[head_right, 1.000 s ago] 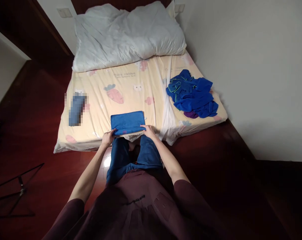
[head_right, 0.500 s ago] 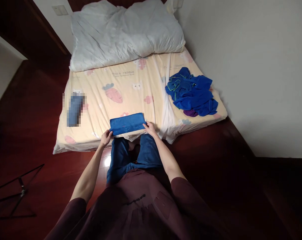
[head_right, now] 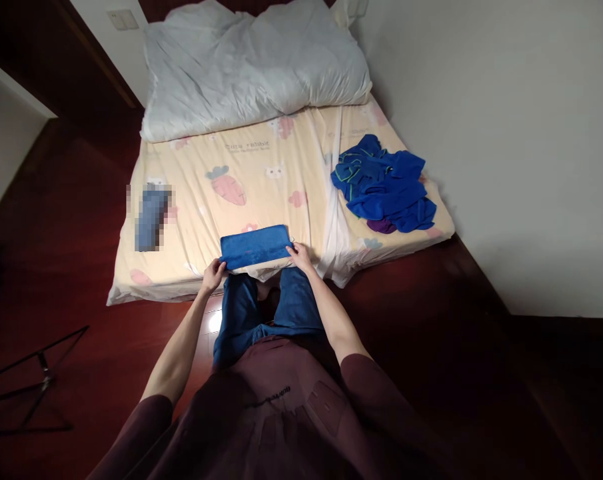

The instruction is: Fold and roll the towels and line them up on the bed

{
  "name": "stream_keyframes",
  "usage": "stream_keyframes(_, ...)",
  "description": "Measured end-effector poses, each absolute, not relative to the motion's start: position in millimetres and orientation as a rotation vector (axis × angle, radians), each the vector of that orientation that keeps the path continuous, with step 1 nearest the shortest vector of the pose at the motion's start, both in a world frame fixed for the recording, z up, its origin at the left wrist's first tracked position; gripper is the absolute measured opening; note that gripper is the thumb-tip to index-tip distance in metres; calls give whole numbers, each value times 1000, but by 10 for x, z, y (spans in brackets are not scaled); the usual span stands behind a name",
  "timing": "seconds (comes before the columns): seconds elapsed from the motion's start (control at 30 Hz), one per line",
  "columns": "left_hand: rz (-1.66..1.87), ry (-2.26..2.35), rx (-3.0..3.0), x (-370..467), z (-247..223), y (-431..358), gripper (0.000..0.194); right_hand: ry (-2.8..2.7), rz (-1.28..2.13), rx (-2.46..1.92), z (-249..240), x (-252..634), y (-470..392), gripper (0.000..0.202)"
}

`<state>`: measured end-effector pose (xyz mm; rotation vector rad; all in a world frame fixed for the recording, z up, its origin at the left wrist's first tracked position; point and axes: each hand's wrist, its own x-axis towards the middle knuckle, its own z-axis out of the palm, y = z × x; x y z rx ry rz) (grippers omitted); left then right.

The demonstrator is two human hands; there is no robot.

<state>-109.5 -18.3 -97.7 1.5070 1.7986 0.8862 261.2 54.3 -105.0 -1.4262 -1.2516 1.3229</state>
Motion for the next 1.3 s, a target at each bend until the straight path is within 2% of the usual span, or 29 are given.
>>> stream_keyframes(0.2, 883, 1839, 1475, -1045, -983, -196, 37, -1328, 1260, -1483, -1094, 2586, 534, 51)
stream_keyframes(0.37, 923, 1970, 1730, -981, -883, -300, 53, -1663, 833, -1517, -1077, 2582, 331, 70)
stream_keyframes(0.57, 674, 1806, 2138, -854, -731, -335, 59, -2195, 434, -1409, -826, 2578, 159, 62)
stream_keyframes(0.73, 476, 1699, 2245, -699, -760, -286, 63, -2448, 471, -1321, -780, 2491, 225, 59)
stream_keyframes(0.87, 385, 1763, 2224, -646, -838, -263, 68, -2466, 543, -1416, -881, 2430, 273, 65)
stream_keyframes(0.97, 351, 1809, 2205, -652, -858, -204, 74, -2432, 539, -1449, -900, 2414, 318, 62)
stream_keyframes(1.2, 324, 1826, 2154, -674, -787, -42, 74, -2433, 539, -1437, -810, 2418, 498, 66)
stream_keyframes(1.3, 317, 1841, 2151, -662, -756, -51, 71, -2421, 542, -1496, -778, 2376, 537, 62)
